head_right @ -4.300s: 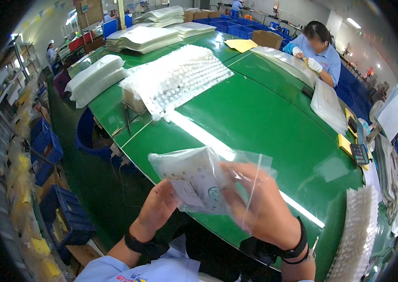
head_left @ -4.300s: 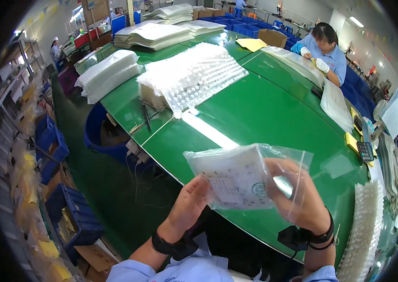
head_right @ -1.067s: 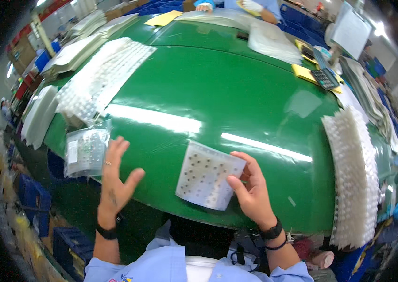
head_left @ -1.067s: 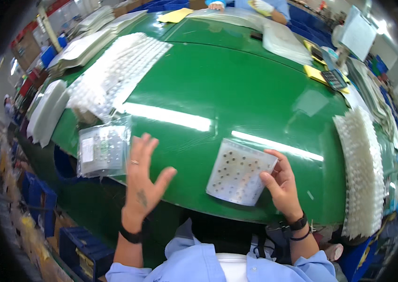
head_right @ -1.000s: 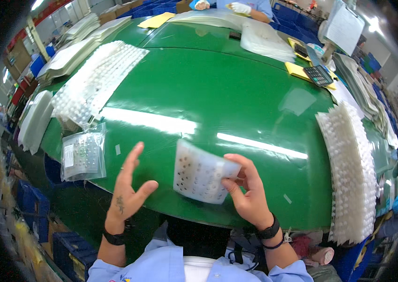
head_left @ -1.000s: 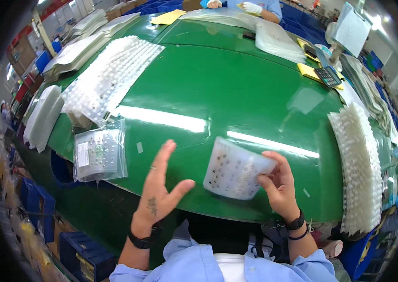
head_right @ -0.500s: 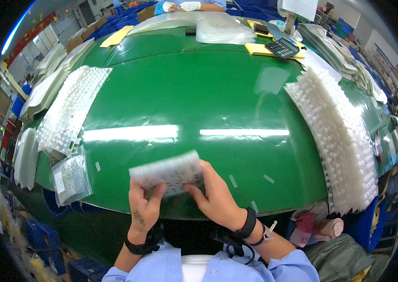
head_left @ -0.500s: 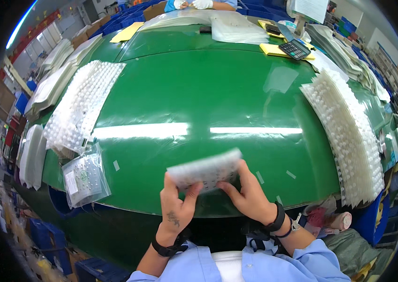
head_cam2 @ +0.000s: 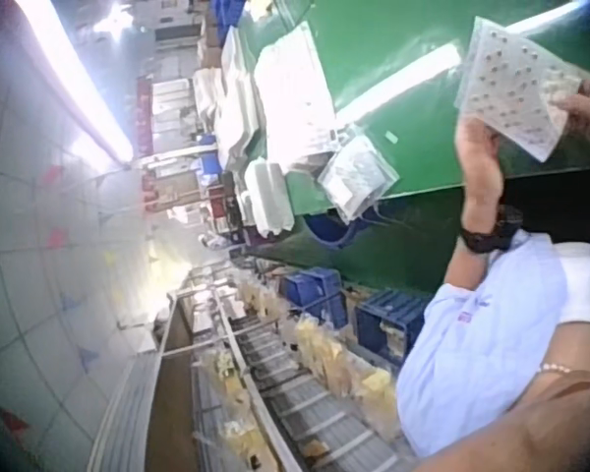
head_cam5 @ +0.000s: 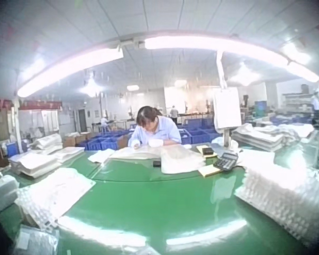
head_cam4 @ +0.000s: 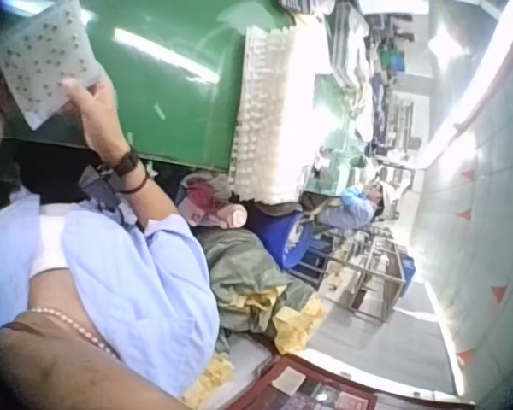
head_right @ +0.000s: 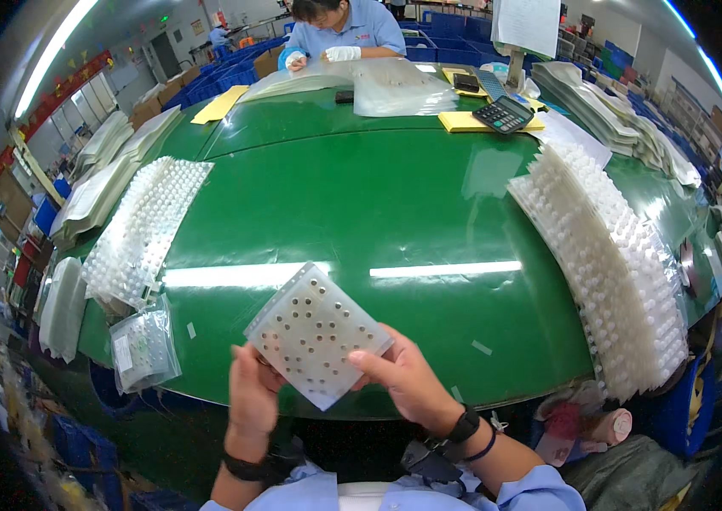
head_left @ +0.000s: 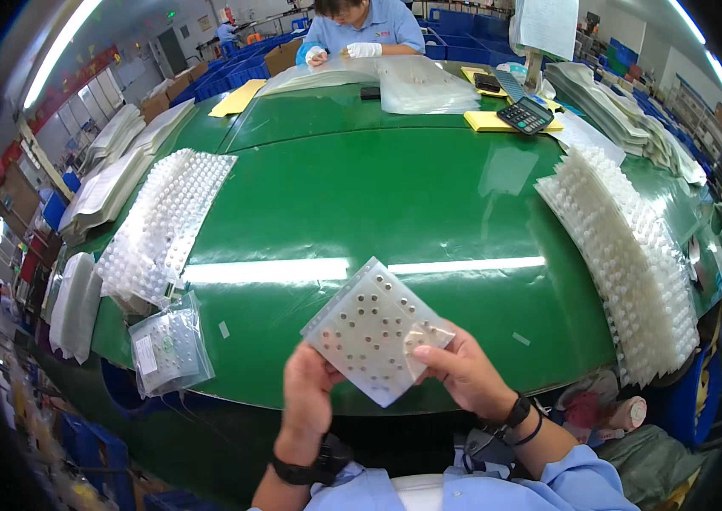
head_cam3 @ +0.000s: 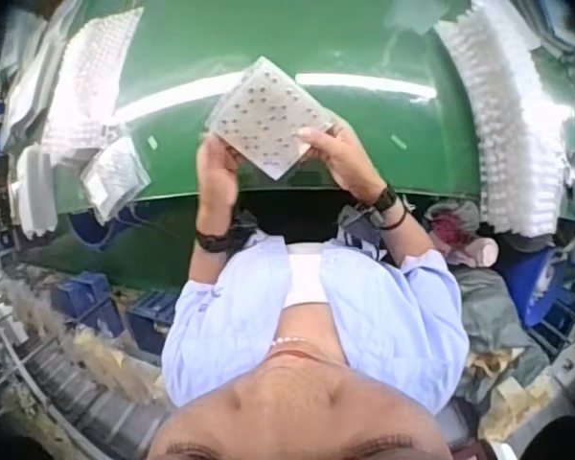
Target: Inspecting electronic keyboard membrane sheets, placing them into plastic bags, and labeling them using sticky notes.
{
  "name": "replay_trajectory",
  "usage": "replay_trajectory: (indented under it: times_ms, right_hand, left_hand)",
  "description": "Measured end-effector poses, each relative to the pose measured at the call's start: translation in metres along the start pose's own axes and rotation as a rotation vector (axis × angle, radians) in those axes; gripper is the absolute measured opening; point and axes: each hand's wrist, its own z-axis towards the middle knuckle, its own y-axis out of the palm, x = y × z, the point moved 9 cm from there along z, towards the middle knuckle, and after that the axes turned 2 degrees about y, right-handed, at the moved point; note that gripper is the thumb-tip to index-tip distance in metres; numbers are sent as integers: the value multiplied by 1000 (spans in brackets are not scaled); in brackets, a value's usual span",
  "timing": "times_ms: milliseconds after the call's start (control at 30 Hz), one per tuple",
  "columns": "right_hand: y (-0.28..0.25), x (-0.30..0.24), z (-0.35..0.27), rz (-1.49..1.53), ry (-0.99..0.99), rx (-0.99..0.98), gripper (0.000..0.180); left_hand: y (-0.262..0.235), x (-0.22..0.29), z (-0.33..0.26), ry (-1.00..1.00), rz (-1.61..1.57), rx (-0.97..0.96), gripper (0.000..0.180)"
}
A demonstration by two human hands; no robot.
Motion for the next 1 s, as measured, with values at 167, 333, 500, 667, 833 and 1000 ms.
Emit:
replay_trajectory:
  times_ms: [167,333,500,667,833,1000]
  right_hand:
    - [-3,-8,-12,-186,29,-76,47]
    - [9,-3,-20,-12,58,-87,50]
    - [15,18,-28,335,60,-288,45]
    - [31,45,-23,520,77,-454,38]
    - [69,17,-26,639,-32,-732,31]
    - [53,28,-25,957,167,-590,38]
  left_hand:
    - [6,25,1,19,198,-263,57]
    - [11,5,0,-22,138,-110,36]
    - [40,-32,-17,-131,-367,-259,38]
    - [57,-55,-34,-291,-828,-420,45]
    - [30,-32,-21,-51,-137,-121,44]
    - [26,3,-25,159,441,25,44]
